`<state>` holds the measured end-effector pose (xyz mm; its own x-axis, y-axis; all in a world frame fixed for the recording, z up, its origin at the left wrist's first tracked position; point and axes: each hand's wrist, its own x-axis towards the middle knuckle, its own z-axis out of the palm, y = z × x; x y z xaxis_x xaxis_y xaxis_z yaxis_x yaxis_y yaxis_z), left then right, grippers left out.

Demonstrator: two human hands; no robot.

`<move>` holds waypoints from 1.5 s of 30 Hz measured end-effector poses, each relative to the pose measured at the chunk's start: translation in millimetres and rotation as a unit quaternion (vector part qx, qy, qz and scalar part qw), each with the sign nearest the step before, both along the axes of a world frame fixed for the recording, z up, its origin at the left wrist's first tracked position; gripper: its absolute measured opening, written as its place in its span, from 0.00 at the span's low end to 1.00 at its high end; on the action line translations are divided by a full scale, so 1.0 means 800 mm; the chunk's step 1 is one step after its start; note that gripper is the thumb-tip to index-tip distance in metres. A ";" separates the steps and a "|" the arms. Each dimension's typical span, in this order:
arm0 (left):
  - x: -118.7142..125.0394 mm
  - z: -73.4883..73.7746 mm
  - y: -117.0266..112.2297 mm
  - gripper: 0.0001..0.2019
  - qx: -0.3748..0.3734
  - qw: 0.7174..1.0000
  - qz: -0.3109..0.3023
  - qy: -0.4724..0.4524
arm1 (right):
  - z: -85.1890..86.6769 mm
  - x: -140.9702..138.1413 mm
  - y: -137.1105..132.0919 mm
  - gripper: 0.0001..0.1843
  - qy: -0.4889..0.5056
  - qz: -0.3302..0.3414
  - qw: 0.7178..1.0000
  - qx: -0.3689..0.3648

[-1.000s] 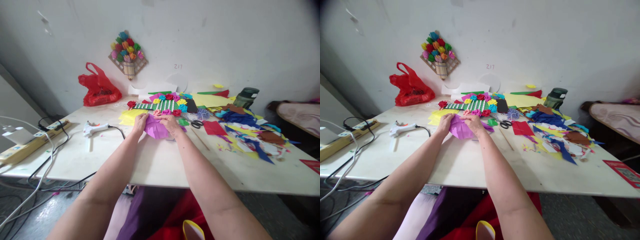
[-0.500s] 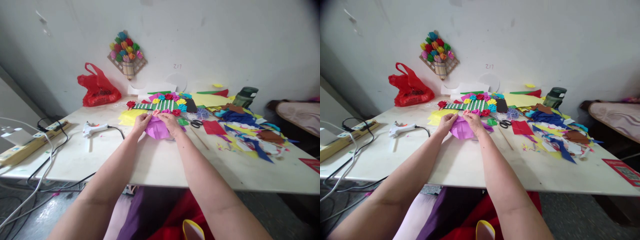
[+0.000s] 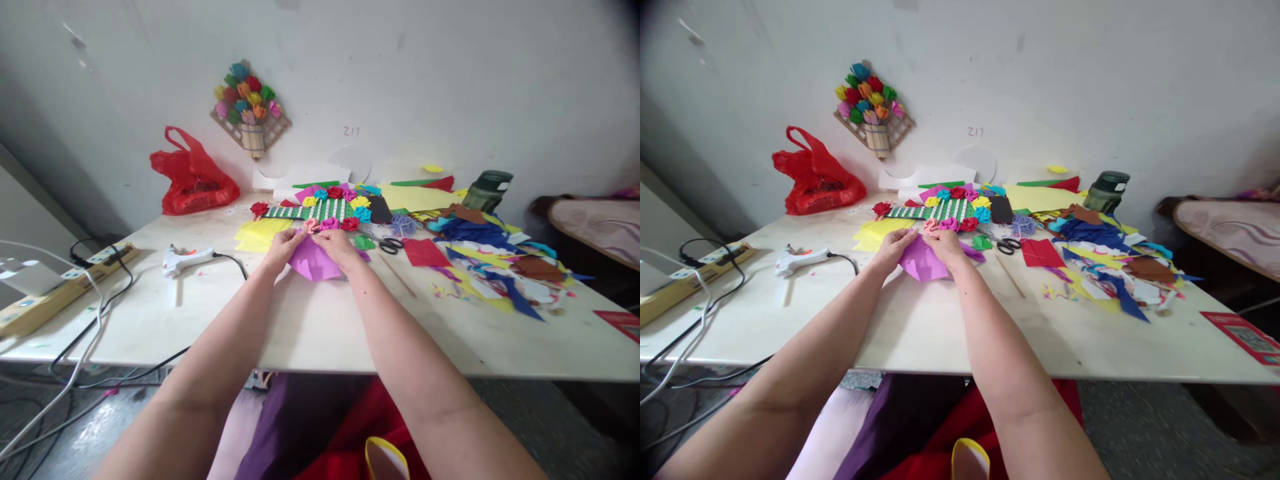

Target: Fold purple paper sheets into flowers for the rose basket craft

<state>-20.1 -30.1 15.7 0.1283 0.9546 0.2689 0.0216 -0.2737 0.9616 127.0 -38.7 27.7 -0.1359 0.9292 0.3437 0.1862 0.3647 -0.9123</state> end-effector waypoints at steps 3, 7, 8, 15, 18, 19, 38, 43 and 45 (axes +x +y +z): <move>0.001 0.001 -0.003 0.19 -0.015 0.999 -0.027 -0.008 | 0.001 0.000 -0.001 0.17 -0.009 0.009 1.000 0.010; 0.003 0.001 -0.004 0.18 -0.009 1.000 -0.003 -0.007 | 0.000 0.000 0.000 0.17 -0.021 0.020 0.999 0.024; 0.003 0.000 -0.003 0.18 -0.004 1.000 0.000 -0.009 | 0.000 0.000 0.001 0.17 -0.020 0.022 0.999 0.019; 0.001 -0.006 0.006 0.16 0.050 0.998 0.042 0.000 | -0.006 0.003 0.005 0.19 0.017 0.022 1.000 -0.002; 0.001 -0.005 0.006 0.17 0.050 0.997 0.057 0.019 | -0.009 0.005 0.010 0.18 0.012 0.004 1.000 -0.010; 0.002 -0.005 0.006 0.18 0.049 0.997 0.060 0.026 | -0.010 0.005 0.011 0.17 0.009 -0.002 1.000 -0.009; 0.002 -0.003 0.004 0.19 0.054 0.997 0.025 0.053 | -0.011 0.002 0.008 0.20 0.059 0.057 0.996 -0.030; 0.003 -0.003 0.004 0.18 0.059 0.996 0.035 0.058 | -0.010 0.001 0.007 0.21 0.030 0.031 0.999 -0.005; 0.003 -0.001 0.003 0.19 0.052 0.997 0.043 0.042 | -0.010 0.001 0.007 0.19 0.030 0.031 0.999 -0.002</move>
